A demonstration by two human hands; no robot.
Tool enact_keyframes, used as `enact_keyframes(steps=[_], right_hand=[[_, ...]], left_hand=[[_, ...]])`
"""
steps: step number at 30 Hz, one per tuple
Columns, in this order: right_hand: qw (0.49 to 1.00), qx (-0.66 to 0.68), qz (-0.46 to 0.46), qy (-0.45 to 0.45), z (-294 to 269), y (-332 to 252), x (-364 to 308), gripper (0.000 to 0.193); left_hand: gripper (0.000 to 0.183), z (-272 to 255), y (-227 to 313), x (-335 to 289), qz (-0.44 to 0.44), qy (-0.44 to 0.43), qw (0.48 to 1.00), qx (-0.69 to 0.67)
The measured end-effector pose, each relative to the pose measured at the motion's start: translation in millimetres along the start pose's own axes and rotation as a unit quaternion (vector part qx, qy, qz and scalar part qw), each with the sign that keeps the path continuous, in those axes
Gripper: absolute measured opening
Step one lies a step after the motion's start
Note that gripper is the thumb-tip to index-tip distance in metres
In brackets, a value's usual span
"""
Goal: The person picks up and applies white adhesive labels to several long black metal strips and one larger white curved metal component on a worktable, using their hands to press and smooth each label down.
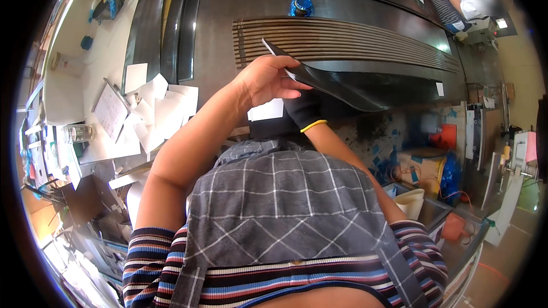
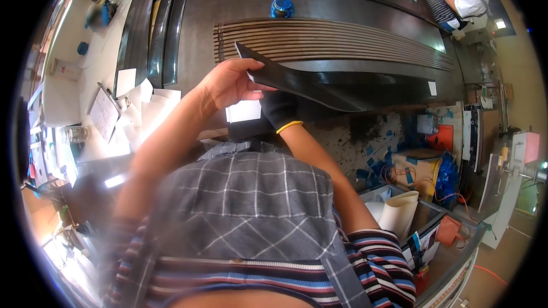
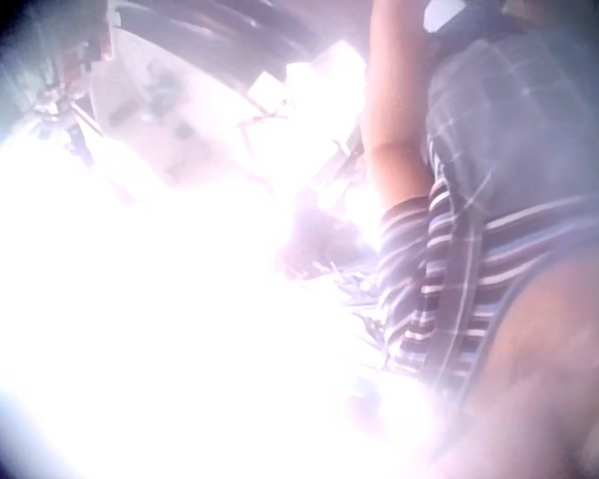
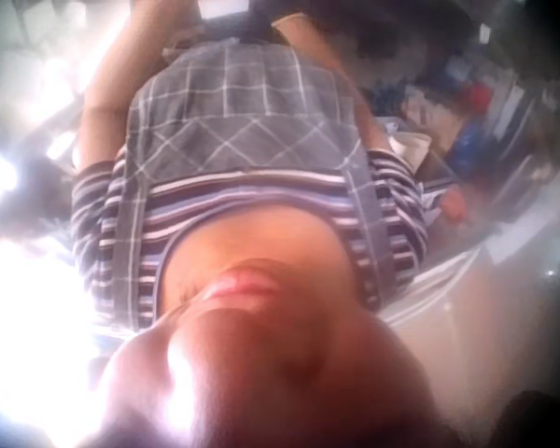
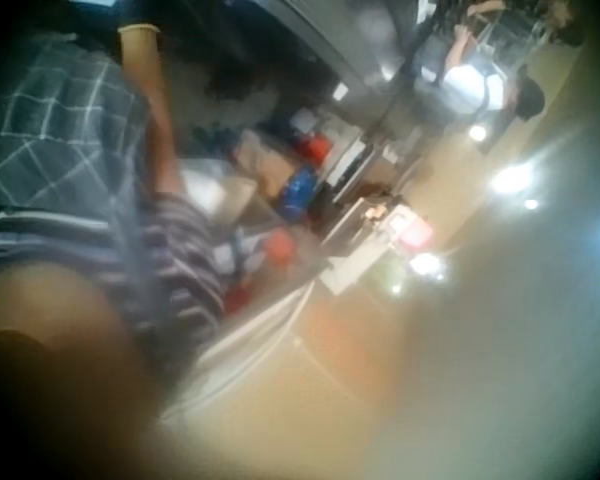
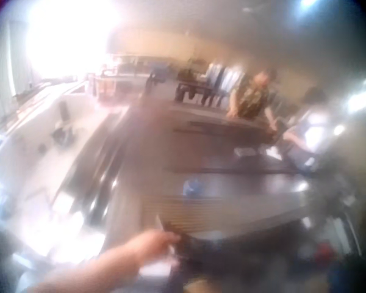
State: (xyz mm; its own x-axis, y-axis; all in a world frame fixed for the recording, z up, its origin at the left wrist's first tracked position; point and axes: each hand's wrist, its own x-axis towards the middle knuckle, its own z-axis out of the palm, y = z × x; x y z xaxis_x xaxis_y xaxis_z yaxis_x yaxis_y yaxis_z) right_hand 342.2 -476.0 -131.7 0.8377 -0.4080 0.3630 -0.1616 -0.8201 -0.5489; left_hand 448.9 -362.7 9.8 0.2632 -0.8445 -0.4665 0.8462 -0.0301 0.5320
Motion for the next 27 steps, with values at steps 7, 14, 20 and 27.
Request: enact_keyframes(steps=[7,14,20,27], right_hand=[[0.991,-0.054,0.039,-0.113,-12,12,-18,0.025],[0.987,-0.075,0.088,-0.110,-23,-14,5,0.017],[0.986,-0.083,0.046,-0.136,-10,4,12,0.020],[0.991,-0.063,0.039,-0.115,-9,13,25,0.021]], left_hand=[[0.028,-2,0,-1,0.002,-0.001,1.000,-0.006],[0.023,-1,8,6,-0.006,-0.009,1.000,-0.005],[0.023,1,13,7,-0.019,-0.013,1.000,0.012],[0.024,0,17,7,-0.034,-0.033,0.999,0.000]])
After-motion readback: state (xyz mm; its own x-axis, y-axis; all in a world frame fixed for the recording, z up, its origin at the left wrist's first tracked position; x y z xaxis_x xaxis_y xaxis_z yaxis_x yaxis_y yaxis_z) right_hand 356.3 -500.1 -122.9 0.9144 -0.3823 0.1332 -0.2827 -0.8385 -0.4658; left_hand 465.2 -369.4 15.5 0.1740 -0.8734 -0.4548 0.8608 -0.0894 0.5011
